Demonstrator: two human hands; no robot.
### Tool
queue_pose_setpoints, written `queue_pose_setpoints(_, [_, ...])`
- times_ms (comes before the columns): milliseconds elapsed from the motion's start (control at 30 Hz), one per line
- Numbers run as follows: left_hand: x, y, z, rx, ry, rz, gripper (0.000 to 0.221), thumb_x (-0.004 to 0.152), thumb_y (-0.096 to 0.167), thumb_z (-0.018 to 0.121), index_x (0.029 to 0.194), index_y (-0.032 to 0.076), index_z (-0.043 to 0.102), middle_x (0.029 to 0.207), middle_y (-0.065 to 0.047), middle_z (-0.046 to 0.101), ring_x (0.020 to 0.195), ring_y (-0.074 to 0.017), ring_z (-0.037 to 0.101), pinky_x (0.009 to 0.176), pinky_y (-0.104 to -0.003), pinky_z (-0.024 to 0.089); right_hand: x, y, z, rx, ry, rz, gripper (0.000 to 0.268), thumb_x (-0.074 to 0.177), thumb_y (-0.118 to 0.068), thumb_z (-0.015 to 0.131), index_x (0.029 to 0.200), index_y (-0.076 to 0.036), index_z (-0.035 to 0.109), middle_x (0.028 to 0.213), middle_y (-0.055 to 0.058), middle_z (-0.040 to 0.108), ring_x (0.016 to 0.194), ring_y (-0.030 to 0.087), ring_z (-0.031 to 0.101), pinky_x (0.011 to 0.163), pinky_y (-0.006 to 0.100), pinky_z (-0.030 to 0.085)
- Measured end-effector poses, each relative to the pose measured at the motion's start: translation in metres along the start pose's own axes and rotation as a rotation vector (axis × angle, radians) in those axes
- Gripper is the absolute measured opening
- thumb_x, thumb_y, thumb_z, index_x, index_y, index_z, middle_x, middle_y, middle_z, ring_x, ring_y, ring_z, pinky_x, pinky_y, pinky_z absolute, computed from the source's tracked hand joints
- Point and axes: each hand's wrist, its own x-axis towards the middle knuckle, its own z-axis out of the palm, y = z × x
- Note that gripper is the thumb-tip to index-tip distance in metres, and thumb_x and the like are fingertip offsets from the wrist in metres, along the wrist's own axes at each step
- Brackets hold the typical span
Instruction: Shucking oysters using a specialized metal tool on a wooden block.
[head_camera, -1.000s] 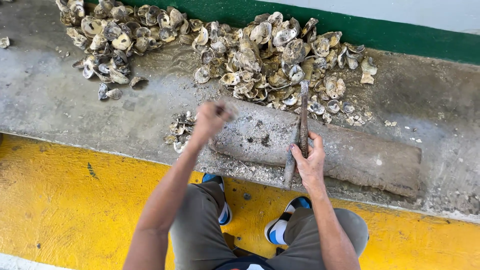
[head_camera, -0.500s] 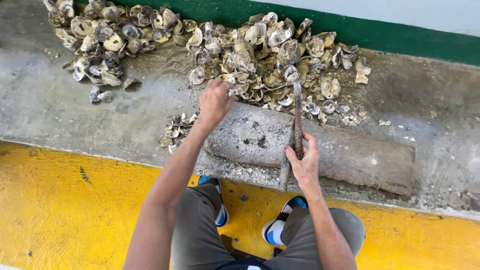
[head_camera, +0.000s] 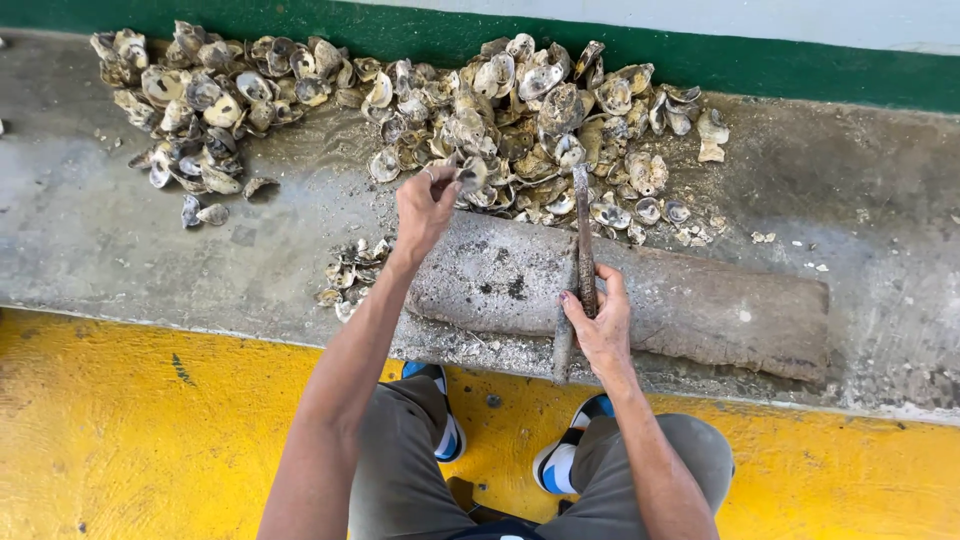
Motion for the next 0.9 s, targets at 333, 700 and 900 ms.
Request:
queue_pose_setpoints(333, [-0.072, 0.056, 0.041, -0.662, -0.364, -0.399, 0.015, 0.094, 0.005, 0.063, 0.106, 0.000, 0.070, 0.090, -0.015, 0.076, 0.064, -0.0161, 0.074, 0.052, -0.025, 0.065, -0.004, -0.008, -0.020, 0.061, 0.044, -0.053, 0.051, 0.094, 0.001, 0.068, 0.139, 0.000, 0.044, 0.094, 0.012, 0.071, 0.081, 0.015, 0.067, 0.066, 0.026, 0.053])
queue_pose_setpoints(700, [-0.096, 0.026, 0.087, -0.329, -0.269, -0.156, 0.011, 0.090, 0.006, 0.073, 0.098, 0.000, 0.075, 0.094, -0.015, 0.070, 0.071, -0.0182, 0.074, 0.061, -0.026, 0.067, -0.005, -0.018, -0.008, -0.056, -0.152, -0.013, 0.052, 0.088, 0.000, 0.067, 0.134, 0.001, 0.045, 0.098, 0.014, 0.076, 0.082, 0.017, 0.076, 0.066, 0.030, 0.067])
queue_pose_setpoints(900, [-0.097, 0.022, 0.090, -0.309, -0.259, -0.183, 0.009, 0.092, 0.007, 0.072, 0.099, 0.002, 0.075, 0.092, -0.014, 0.074, 0.072, -0.0179, 0.075, 0.060, -0.026, 0.066, -0.006, -0.012, 0.004, -0.140, -0.177, -0.071, 0.053, 0.089, 0.000, 0.069, 0.137, 0.001, 0.045, 0.099, 0.015, 0.076, 0.083, 0.014, 0.073, 0.070, 0.026, 0.061])
